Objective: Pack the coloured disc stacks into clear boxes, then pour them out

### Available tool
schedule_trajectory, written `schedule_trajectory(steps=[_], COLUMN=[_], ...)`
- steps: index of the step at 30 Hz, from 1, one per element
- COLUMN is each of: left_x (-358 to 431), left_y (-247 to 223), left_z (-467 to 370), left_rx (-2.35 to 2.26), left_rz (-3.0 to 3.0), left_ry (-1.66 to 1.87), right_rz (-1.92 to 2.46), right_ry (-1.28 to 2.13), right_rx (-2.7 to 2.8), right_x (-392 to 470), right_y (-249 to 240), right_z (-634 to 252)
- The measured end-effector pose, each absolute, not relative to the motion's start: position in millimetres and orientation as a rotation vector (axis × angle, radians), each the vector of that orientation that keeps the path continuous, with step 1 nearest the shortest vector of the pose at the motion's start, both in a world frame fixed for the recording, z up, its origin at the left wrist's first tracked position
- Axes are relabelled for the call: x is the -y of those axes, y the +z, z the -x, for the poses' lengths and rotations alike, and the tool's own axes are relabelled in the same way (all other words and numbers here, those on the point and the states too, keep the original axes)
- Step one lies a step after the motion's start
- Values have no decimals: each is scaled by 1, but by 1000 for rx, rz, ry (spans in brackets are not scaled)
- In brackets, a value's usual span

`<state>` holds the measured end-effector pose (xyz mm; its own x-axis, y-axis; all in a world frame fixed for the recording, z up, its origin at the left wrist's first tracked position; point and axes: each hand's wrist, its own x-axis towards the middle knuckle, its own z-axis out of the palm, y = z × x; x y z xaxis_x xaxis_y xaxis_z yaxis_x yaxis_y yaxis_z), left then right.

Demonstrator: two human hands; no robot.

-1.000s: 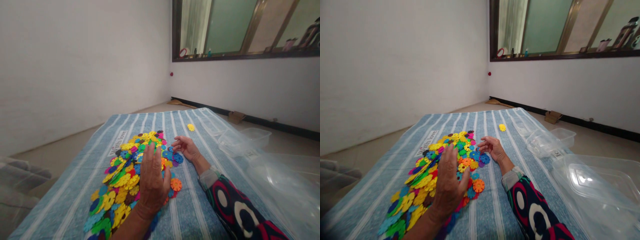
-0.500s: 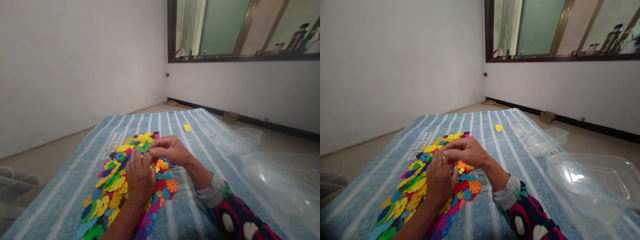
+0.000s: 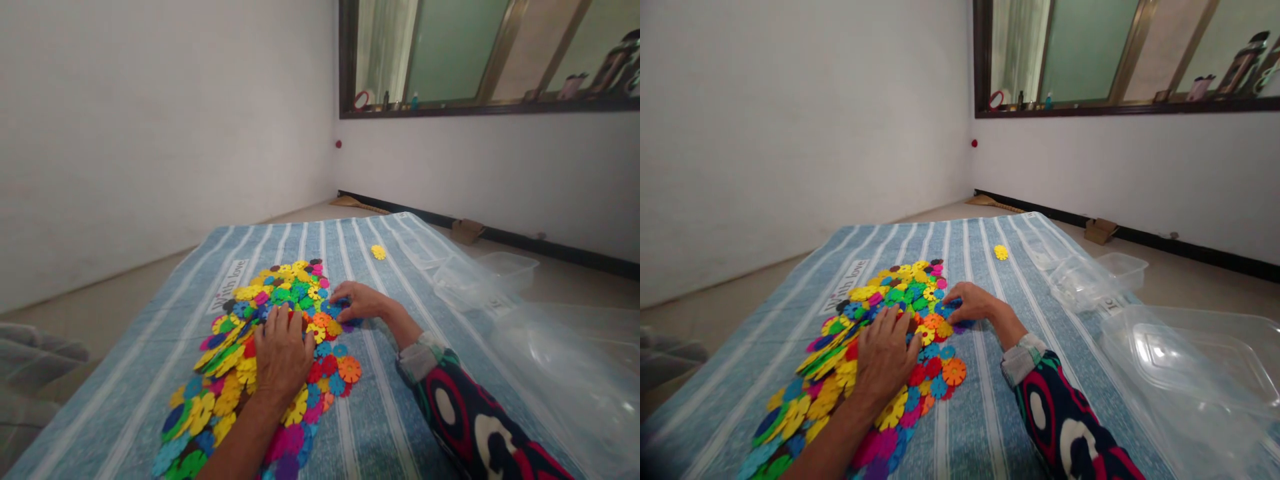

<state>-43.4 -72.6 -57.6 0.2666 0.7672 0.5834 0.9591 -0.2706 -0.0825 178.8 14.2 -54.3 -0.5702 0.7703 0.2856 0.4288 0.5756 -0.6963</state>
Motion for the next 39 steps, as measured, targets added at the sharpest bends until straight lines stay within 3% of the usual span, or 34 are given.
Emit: schedule_trajectory(steps=[8,28,39], left_x=[77,82,82], left_y=[-54,-44,-48], left_z=[41,34,35], left_rx=[1521,1570,1557], left_rz=[2169,2225,2239], left_ry=[-631,-628,-672], right_rz=[1107,1049,903], right_ry=[586,820,635], right_rx=[2455,2213,2220], right_x=[-4,-12,-4], right_y=[-47,-58,-51], right_z=[-165,-170,-158])
